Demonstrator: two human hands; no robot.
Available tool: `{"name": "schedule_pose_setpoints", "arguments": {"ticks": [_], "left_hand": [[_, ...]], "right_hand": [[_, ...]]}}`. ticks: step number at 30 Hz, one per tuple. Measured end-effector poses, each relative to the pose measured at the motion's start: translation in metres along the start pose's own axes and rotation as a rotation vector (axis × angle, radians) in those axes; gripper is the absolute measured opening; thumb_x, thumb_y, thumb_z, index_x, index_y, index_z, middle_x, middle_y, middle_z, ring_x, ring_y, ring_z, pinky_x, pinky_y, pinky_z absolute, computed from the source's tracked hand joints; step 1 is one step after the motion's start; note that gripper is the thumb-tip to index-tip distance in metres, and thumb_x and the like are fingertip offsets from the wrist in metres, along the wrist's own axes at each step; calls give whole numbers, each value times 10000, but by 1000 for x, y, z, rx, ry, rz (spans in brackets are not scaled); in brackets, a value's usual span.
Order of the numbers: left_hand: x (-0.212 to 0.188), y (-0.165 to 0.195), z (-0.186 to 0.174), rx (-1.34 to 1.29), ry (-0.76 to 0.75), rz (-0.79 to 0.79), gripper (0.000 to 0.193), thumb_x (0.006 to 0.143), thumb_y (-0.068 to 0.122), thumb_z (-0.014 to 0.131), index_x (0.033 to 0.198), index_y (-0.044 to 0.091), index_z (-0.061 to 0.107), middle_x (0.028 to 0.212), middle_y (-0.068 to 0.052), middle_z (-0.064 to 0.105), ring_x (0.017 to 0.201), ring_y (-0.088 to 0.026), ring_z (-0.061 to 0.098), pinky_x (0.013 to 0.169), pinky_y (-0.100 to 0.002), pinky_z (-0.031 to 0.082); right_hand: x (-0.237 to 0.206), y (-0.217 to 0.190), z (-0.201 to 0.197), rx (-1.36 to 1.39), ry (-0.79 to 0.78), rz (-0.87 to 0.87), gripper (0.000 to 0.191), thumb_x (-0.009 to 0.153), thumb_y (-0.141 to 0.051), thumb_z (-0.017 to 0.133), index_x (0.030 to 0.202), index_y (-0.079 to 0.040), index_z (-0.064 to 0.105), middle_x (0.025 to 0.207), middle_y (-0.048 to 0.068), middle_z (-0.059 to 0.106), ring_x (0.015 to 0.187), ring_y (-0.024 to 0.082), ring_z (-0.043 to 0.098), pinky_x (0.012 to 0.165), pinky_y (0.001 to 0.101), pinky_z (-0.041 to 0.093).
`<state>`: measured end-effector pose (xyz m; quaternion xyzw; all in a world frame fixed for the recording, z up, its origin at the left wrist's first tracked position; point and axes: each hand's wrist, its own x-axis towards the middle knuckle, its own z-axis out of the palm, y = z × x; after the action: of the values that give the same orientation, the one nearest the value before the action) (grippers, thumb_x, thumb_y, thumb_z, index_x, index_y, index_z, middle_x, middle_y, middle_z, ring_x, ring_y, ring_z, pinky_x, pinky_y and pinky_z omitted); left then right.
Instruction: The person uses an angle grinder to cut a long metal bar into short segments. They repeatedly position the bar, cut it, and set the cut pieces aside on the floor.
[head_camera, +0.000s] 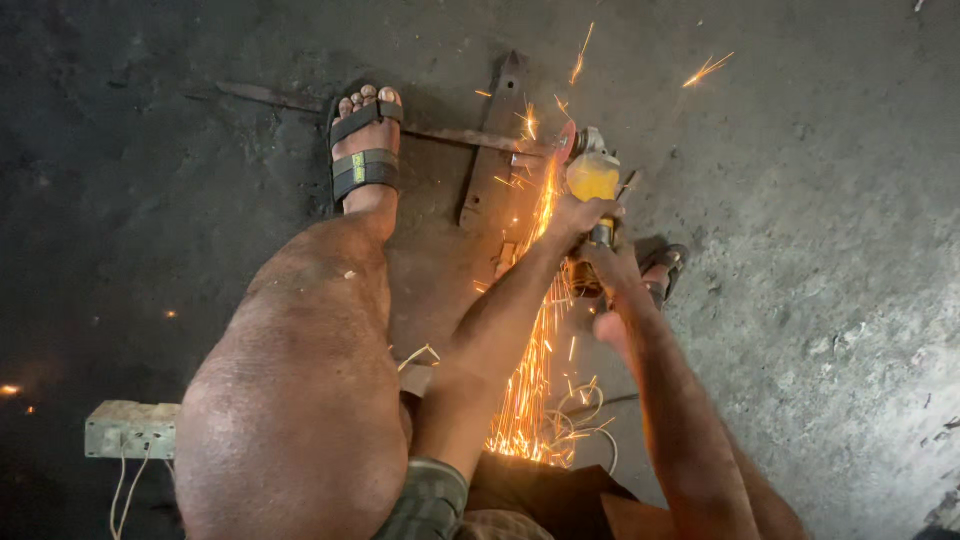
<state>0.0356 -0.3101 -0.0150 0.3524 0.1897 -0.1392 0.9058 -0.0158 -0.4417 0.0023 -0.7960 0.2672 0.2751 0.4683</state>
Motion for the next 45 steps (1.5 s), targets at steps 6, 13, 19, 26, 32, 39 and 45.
{"name": "schedule_pose_setpoints", "arguments": {"ticks": [6,13,19,26,32,39,45], "left_hand": [[-14,-10,1,91,101,198,652,577,10,839,1190,6,616,1044,-75,664,946,-234,666,783,-372,581],[-18,-19,2,429,-4,-315,489,770,217,813,1161,-69,743,1042,-167,767,870,-248,733,720,-353,581],[0,-7,3,277,3,0,696,774,89,882,1388,-26,576,1228,-125,698,1114,-258,679,925,-387,564],[-8,-7,4,247,172,-104,669,578,151,846,1167,-7,569,993,-107,669,862,-239,677,719,-390,582],[-12,-14,0,361,-1,-240,461,681,225,824,1056,-29,739,893,-60,718,816,-192,670,717,-359,546],[-11,8,6,87,126,202,949,574,30,842,1416,6,405,1130,-98,650,1012,-220,660,861,-355,569],[-25,-13,-1,292,128,-372,481,664,171,842,1026,-98,677,876,-172,702,764,-290,688,639,-394,547]], "right_hand": [[-10,27,1,161,-71,18,643,785,-70,669,1401,-35,484,1109,124,671,934,239,706,784,363,602],[-31,17,0,21,-1,8,716,764,-52,738,1416,-115,449,1131,73,601,974,188,611,791,330,536],[-15,0,0,59,-107,76,477,868,-94,683,1324,17,596,1068,126,700,902,236,710,737,366,596],[-12,18,1,42,-6,14,601,798,-68,652,1371,-65,470,1053,98,681,888,223,699,717,350,594],[-18,23,5,106,-28,-63,709,738,-19,731,1386,-68,447,1114,114,641,950,219,662,770,339,577],[-3,11,-6,51,-52,106,540,844,-104,716,1346,69,616,1119,163,707,953,251,707,756,330,580],[-17,36,-3,81,-59,-1,684,778,-110,724,1408,-90,457,1108,94,666,968,196,674,763,314,568]]}}
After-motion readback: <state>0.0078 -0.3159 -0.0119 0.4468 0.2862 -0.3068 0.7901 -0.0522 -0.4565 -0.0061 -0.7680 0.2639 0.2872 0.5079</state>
